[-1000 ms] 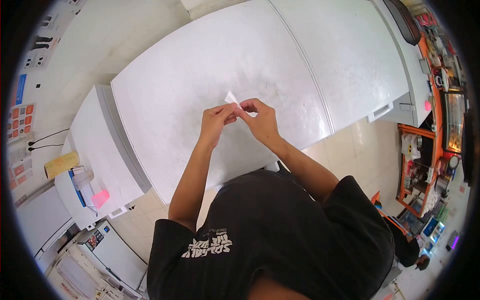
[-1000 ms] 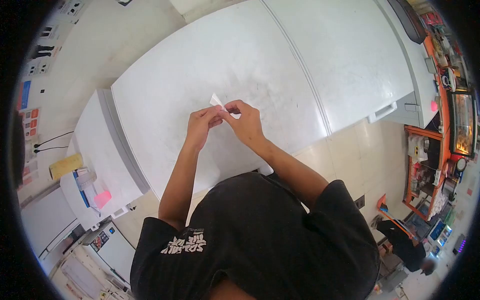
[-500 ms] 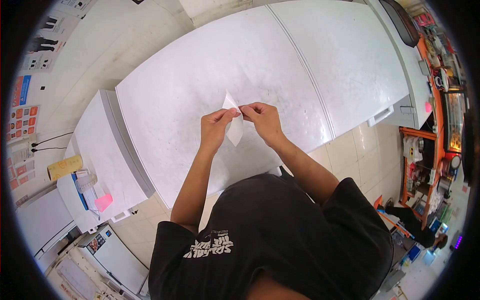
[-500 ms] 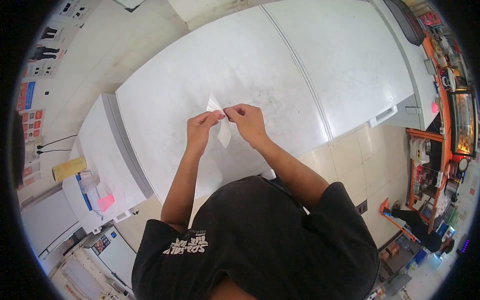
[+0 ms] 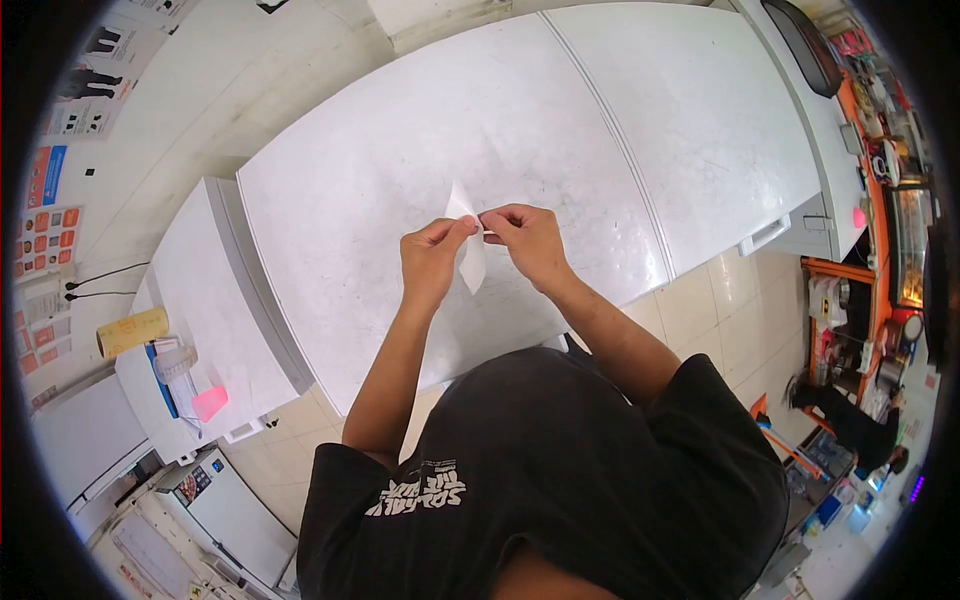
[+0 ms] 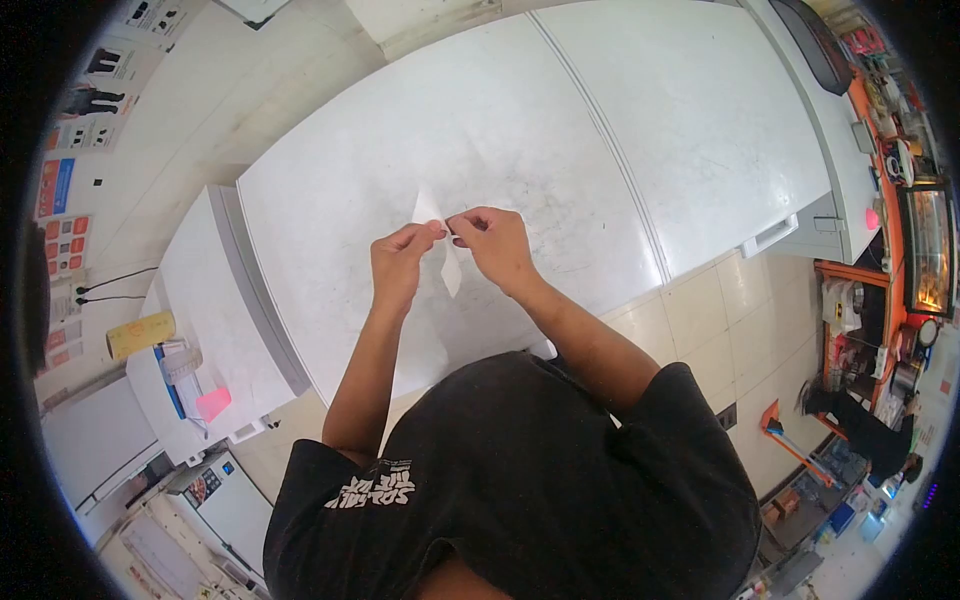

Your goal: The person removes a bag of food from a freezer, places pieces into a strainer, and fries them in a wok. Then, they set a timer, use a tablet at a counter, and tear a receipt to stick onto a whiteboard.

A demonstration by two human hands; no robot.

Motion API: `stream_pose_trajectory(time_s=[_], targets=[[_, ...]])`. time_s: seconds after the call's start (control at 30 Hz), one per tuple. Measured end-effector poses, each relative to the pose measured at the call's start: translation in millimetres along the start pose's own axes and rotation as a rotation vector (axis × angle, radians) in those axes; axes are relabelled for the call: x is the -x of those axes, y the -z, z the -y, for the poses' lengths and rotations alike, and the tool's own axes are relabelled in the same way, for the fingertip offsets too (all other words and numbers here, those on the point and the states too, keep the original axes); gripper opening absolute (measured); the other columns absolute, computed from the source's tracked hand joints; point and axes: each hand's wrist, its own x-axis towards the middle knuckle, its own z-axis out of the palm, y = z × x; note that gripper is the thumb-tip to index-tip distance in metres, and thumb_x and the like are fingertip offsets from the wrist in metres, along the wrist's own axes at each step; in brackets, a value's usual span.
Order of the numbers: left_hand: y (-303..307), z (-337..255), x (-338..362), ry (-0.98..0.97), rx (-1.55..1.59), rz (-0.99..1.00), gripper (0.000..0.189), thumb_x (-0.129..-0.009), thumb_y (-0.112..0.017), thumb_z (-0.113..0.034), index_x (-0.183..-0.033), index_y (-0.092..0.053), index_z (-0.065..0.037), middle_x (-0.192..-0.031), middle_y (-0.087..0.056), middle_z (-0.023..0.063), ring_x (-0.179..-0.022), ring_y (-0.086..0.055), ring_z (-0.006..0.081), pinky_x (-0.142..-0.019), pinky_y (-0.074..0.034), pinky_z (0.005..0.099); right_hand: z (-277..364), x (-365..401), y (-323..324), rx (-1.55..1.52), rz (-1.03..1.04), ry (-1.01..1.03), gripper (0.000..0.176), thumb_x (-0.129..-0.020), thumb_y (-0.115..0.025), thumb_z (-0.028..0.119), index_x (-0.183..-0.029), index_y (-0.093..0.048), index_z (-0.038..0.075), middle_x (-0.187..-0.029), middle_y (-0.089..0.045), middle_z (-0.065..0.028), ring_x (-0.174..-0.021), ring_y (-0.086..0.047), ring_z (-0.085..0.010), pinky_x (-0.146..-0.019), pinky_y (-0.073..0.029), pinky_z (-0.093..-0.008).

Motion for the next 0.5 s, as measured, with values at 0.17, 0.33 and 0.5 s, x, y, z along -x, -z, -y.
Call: stream_pose_trajectory(time_s=[0.17, 0.33, 0.5], targets=[[1.0, -4.9, -0.4, 0.069, 0.059, 0.005, 0.025, -0.088, -0.069, -0.021, -0.091, -0.072, 0.004, -0.085, -0.07, 0.0087, -0.082, -0.062, 0.0125, -0.082, -0.049, 0.029, 14.5, 5.2, 2.0, 0.078, 0.025, 0.04, 0.024, -0.087, -0.065, 0.017, -0.098, -0.07, -0.004, -0.089, -0.071, -0.0088, -0.08, -0.066, -0.0129, -0.076, -0.053, -0.0253], [-0.9, -4.2, -0.2, 0.096, 0.136, -0.016, 0.027, -0.088, -0.069, -0.022, -0.093, -0.071, 0.005, -0.087, -0.07, 0.0088, -0.082, -0.062, 0.0125, -0.082, -0.05, 0.0287, 11.3, 9.3, -4.0, 0.266, 0.025, 0.221, 0.027, -0.087, -0.067, 0.02, -0.102, -0.07, -0.003, -0.093, -0.071, -0.0096, -0.08, -0.066, -0.0128, -0.074, -0.052, -0.0254], [-1.1, 8.2, -0.4, 0.131, 0.176, -0.009, 0.025, -0.087, -0.068, -0.021, -0.093, -0.072, 0.003, -0.087, -0.071, 0.0062, -0.082, -0.062, 0.011, -0.077, -0.048, 0.0264, 20.9, 13.4, -0.5, 0.383, 0.066, 0.224, 0.028, -0.086, -0.066, 0.027, -0.101, -0.071, 0.004, -0.089, -0.072, -0.0129, -0.08, -0.068, -0.0175, -0.072, -0.051, -0.0287]])
